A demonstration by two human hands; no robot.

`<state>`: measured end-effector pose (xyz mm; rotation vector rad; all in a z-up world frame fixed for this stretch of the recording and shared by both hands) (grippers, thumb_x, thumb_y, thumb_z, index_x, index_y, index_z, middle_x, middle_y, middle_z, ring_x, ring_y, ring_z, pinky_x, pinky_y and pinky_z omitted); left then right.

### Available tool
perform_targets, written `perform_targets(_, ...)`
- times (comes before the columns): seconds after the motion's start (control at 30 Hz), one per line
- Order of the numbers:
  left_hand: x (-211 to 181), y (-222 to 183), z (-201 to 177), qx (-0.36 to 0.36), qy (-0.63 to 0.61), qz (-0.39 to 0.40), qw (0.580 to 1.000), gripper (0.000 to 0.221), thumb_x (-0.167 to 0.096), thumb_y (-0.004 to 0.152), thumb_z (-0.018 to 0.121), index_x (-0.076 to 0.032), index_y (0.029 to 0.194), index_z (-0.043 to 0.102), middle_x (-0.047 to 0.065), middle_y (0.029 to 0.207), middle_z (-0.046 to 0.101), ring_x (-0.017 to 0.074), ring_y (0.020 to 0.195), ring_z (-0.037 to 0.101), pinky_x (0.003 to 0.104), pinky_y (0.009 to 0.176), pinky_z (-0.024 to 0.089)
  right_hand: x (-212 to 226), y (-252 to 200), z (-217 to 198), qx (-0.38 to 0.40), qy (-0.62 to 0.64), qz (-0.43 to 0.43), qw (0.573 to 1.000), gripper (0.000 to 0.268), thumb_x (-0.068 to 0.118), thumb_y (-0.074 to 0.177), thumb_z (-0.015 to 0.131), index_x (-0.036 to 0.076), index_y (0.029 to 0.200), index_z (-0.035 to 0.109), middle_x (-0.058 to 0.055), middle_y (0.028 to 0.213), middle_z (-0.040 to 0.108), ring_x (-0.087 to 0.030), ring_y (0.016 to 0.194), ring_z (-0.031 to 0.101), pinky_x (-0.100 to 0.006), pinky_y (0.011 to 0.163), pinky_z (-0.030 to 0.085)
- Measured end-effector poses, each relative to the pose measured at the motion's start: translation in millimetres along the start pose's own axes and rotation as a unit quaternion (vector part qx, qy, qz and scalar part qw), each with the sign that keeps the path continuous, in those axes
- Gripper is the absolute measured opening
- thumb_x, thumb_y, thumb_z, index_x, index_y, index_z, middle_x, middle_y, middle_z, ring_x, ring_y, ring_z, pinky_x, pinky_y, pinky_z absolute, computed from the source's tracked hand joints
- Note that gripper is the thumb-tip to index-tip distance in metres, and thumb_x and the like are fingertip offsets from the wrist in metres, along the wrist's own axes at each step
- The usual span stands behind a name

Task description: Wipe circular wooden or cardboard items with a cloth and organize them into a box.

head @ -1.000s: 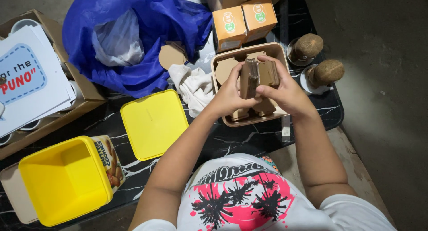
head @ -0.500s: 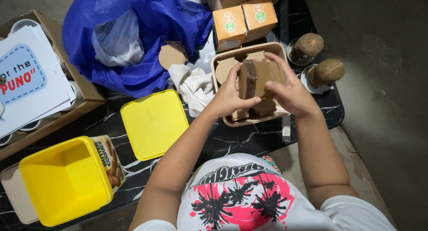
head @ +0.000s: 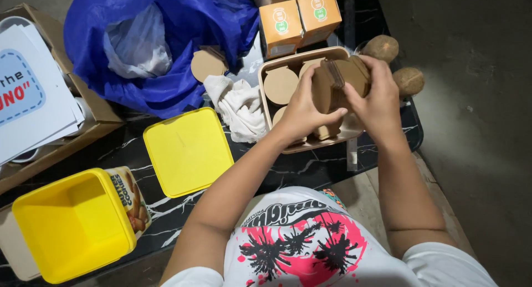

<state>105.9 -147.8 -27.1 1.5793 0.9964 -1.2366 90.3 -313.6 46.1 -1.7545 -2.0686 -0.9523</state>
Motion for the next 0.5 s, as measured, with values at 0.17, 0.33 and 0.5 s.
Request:
perform_targets(0.17, 3.3, 0.4, 1.7, 0.011, -0.015, -0.044, 0.999, 0.116, -0.036, 0.073, 0.093, 0.0, 0.156, 0.021, 0.026, 0.15, 0.047, 0.0341, 0.141, 0.05, 0.04, 0.117, 0.042, -15.7, 0.0, -10.2, -0.006, 0.091, 0.061, 0.994, 0.06, 0.006, 0.098, 0.076, 0.003, 0.15, 0.046, -0.02, 0.14, 0.062, -0.031, 0.129, 0.064, -0.041, 0.108, 0.054)
perform_targets(0.33, 15.3, -4.0, -19.4, 0.003, -0.054, -0.061, 0.997, 0.114, -0.035, 0.075, 0.09, 0.0, 0.158, 0.021, 0.023, 0.145, 0.054, 0.0299, 0.134, 0.058, 0.038, 0.113, 0.048, -39.6, -4.1, 3.7, -0.079, 0.102, 0.029, 0.991, 0.057, -0.002, 0.1, 0.062, 0.003, 0.154, 0.045, -0.02, 0.147, 0.054, -0.033, 0.138, 0.058, -0.045, 0.118, 0.049)
perform_targets(0.5, 47.8, -21.1, -38.8, -0.03, -0.134, -0.09, 0.986, 0.114, -0.028, 0.08, 0.088, 0.001, 0.159, 0.011, 0.024, 0.149, 0.049, 0.0284, 0.134, 0.059, 0.036, 0.11, 0.052, -70.3, -9.7, 52.0, -0.129, 0.05, 0.056, 0.989, 0.054, -0.002, 0.095, 0.062, 0.003, 0.145, 0.046, -0.02, 0.136, 0.051, -0.035, 0.13, 0.054, -0.046, 0.114, 0.045)
Point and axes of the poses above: each hand's wrist, its own y-axis towards the middle knuckle, its own z-axis out of the palm, x = y × z, the point moved 4 cm from there along y, towards the middle knuckle
